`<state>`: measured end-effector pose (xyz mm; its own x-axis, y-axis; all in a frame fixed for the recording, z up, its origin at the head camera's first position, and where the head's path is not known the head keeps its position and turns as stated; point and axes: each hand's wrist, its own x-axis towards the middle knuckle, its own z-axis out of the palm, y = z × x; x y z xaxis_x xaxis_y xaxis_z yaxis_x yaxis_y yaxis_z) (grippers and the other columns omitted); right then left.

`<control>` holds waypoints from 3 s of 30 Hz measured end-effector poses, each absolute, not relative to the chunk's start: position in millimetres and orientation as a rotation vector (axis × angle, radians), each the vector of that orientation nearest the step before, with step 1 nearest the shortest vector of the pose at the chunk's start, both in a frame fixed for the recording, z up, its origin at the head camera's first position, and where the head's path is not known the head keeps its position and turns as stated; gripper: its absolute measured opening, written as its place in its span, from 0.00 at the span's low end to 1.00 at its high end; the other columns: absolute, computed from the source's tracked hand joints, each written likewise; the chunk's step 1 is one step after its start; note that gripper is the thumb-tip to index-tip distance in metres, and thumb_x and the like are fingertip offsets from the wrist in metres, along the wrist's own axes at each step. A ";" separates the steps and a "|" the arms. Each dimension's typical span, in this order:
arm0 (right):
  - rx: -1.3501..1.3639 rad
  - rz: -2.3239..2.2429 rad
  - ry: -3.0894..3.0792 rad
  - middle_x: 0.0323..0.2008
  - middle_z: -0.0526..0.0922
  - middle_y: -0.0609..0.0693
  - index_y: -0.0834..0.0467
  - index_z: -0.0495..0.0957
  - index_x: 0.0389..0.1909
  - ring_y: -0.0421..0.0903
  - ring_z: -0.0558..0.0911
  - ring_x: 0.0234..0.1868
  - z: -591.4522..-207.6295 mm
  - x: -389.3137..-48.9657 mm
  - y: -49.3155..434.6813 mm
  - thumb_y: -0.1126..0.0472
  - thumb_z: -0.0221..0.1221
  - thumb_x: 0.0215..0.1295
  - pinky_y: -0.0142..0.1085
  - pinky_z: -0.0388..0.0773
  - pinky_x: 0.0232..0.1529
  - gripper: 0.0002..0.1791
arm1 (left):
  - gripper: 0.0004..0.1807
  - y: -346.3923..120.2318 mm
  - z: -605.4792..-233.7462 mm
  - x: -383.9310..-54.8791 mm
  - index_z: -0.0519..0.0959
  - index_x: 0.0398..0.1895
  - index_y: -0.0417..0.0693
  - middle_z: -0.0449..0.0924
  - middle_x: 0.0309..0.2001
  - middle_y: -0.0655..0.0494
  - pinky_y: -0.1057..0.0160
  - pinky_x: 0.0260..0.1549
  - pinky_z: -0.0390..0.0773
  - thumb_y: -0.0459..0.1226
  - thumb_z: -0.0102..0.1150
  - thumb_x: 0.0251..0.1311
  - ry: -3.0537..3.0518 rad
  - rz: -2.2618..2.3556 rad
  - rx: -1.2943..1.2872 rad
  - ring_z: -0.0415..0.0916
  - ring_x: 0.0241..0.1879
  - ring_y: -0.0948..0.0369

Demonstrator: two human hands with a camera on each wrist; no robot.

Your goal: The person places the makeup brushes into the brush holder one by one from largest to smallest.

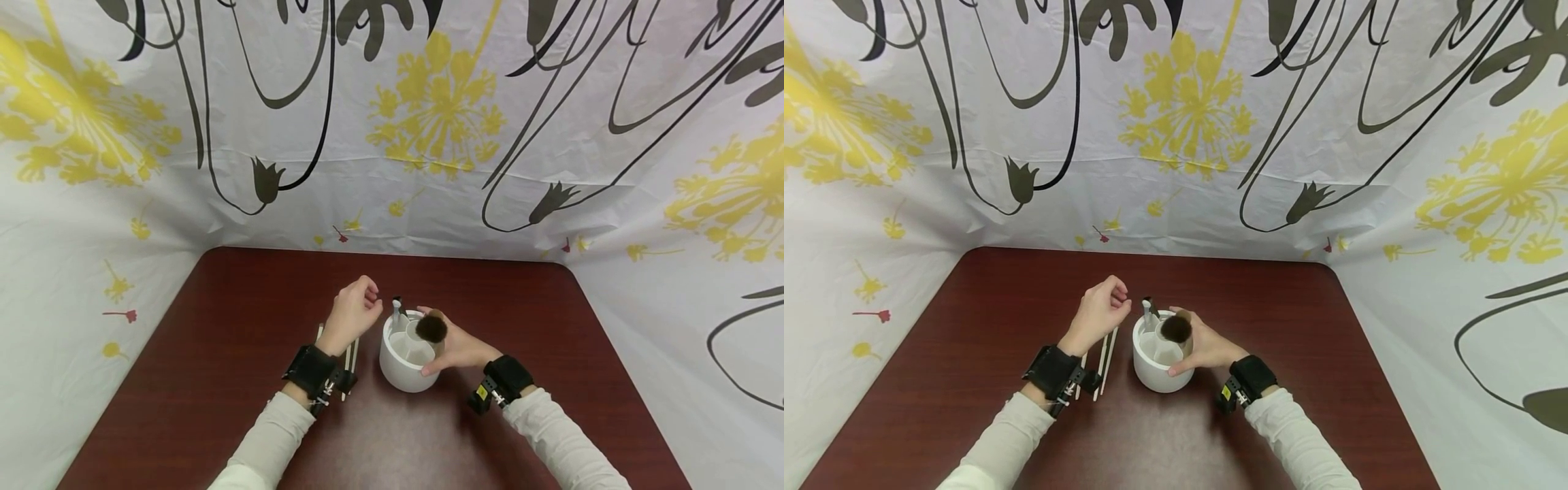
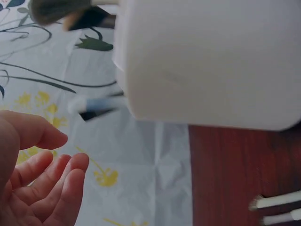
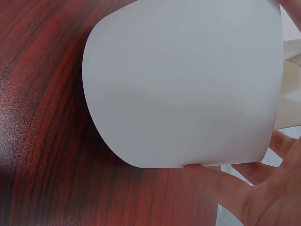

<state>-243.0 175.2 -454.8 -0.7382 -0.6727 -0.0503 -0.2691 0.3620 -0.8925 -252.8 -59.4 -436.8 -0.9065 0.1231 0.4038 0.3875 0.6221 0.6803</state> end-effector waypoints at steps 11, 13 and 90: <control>-0.824 -1.362 2.201 0.67 0.44 0.65 0.67 0.41 0.67 0.58 0.50 0.67 -455.7 -242.8 176.1 0.66 0.72 0.38 0.56 0.49 0.61 0.59 | 0.08 -69.1 -464.3 -260.8 0.73 0.32 0.42 0.76 0.28 0.53 0.63 0.28 0.77 0.31 0.61 0.48 -2.651 -1.110 -0.299 0.78 0.28 0.60; -0.836 -1.382 2.195 0.67 0.45 0.65 0.67 0.42 0.66 0.59 0.50 0.67 -459.2 -243.8 176.4 0.66 0.72 0.38 0.56 0.49 0.61 0.58 | 0.08 -70.7 -469.3 -261.5 0.73 0.32 0.41 0.76 0.28 0.52 0.63 0.28 0.76 0.31 0.61 0.48 -2.666 -1.109 -0.288 0.77 0.28 0.60; -0.829 -1.367 2.199 0.67 0.46 0.64 0.64 0.43 0.67 0.57 0.52 0.66 -458.2 -243.0 176.8 0.66 0.71 0.38 0.55 0.49 0.60 0.58 | 0.10 -69.7 -546.0 -267.7 0.72 0.29 0.37 0.74 0.25 0.45 0.57 0.19 0.72 0.25 0.60 0.39 -2.953 -0.832 -0.261 0.75 0.24 0.49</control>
